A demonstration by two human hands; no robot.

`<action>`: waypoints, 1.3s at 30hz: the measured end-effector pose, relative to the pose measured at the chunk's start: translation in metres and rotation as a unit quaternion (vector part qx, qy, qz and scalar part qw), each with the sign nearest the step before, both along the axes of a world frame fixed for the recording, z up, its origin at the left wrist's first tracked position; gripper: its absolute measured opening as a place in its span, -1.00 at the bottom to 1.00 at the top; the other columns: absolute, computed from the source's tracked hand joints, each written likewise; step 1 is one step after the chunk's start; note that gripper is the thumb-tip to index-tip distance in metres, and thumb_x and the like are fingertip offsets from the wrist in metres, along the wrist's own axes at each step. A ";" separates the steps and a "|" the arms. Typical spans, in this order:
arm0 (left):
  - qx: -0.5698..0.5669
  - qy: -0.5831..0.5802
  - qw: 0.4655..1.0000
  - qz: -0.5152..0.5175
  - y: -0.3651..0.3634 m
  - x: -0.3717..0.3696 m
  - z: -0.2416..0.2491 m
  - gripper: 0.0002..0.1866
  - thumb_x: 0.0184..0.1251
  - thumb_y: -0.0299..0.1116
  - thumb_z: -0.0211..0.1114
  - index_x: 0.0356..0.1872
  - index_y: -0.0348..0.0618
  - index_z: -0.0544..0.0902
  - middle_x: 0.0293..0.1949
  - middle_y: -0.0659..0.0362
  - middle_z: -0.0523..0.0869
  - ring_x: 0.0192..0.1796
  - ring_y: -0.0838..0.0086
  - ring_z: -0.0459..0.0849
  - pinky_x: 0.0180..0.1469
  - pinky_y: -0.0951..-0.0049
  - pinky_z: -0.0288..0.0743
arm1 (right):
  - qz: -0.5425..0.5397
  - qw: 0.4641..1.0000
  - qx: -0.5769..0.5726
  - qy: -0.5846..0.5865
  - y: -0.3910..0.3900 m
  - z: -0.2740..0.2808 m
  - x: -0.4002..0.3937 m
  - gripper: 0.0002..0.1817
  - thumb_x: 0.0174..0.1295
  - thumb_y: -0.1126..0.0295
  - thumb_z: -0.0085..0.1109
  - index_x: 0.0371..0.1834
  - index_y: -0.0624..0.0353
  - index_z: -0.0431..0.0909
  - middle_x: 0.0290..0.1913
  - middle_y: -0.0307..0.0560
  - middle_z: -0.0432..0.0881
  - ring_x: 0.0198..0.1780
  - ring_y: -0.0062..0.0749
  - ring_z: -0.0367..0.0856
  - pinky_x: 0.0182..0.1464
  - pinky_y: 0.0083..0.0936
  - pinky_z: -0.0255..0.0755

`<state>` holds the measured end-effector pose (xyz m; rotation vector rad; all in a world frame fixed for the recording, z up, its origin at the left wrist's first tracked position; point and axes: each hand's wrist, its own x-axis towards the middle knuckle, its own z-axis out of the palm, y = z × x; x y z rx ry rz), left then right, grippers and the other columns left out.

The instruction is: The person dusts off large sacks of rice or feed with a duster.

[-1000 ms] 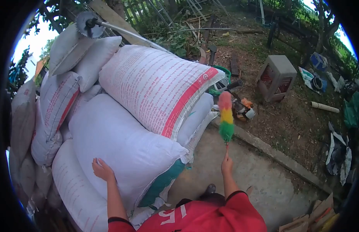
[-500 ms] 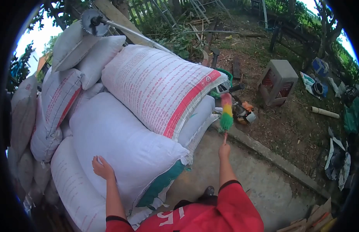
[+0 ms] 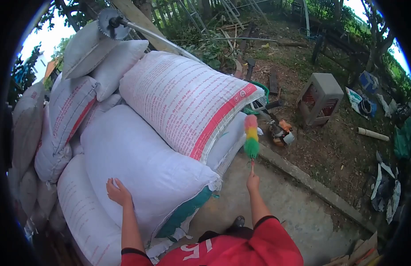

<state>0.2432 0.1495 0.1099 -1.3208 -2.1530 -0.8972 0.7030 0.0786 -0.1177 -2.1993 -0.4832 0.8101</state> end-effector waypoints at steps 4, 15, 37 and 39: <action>0.000 0.008 1.000 -0.011 -0.002 -0.002 0.001 -0.63 0.30 -0.12 -0.09 -0.09 -0.19 0.47 -0.01 0.09 0.50 0.11 0.23 0.38 0.12 0.15 0.11 | 0.000 0.998 0.056 -0.031 -0.010 0.024 -0.009 -0.46 0.25 0.06 -0.26 -0.49 0.41 0.43 -0.51 0.24 0.48 -0.40 0.02 0.48 -0.32 -0.24 0.30; -0.001 0.014 1.000 -0.010 0.001 0.000 0.001 -0.64 0.29 -0.14 -0.07 -0.09 -0.20 0.46 -0.01 0.10 0.50 0.11 0.24 0.39 0.12 0.18 0.11 | 0.002 0.990 0.133 -0.041 -0.003 0.011 -0.006 -0.47 0.26 0.08 -0.24 -0.54 0.42 0.38 -0.57 0.20 0.44 -0.51 -0.09 0.46 -0.39 -0.26 0.29; -0.021 0.014 0.999 -0.032 0.003 -0.002 -0.002 -0.63 0.28 -0.21 -0.07 -0.13 -0.32 0.47 -0.06 -0.01 0.52 0.00 0.17 0.45 -0.01 0.23 0.27 | 0.356 0.925 -0.066 -0.115 -0.114 -0.036 0.001 -0.57 0.23 0.10 -0.22 -0.43 0.25 0.50 -0.43 0.20 0.54 -0.32 0.10 0.50 -0.26 -0.10 0.37; -0.023 0.014 0.999 -0.032 0.004 0.000 -0.002 -0.64 0.27 -0.21 -0.06 -0.12 -0.33 0.47 -0.07 -0.01 0.52 0.00 0.16 0.46 -0.01 0.24 0.28 | 0.314 0.926 -0.136 -0.157 -0.125 -0.035 0.031 -0.60 0.23 0.12 -0.22 -0.37 0.22 0.51 -0.44 0.18 0.55 -0.34 0.07 0.52 -0.28 -0.10 0.38</action>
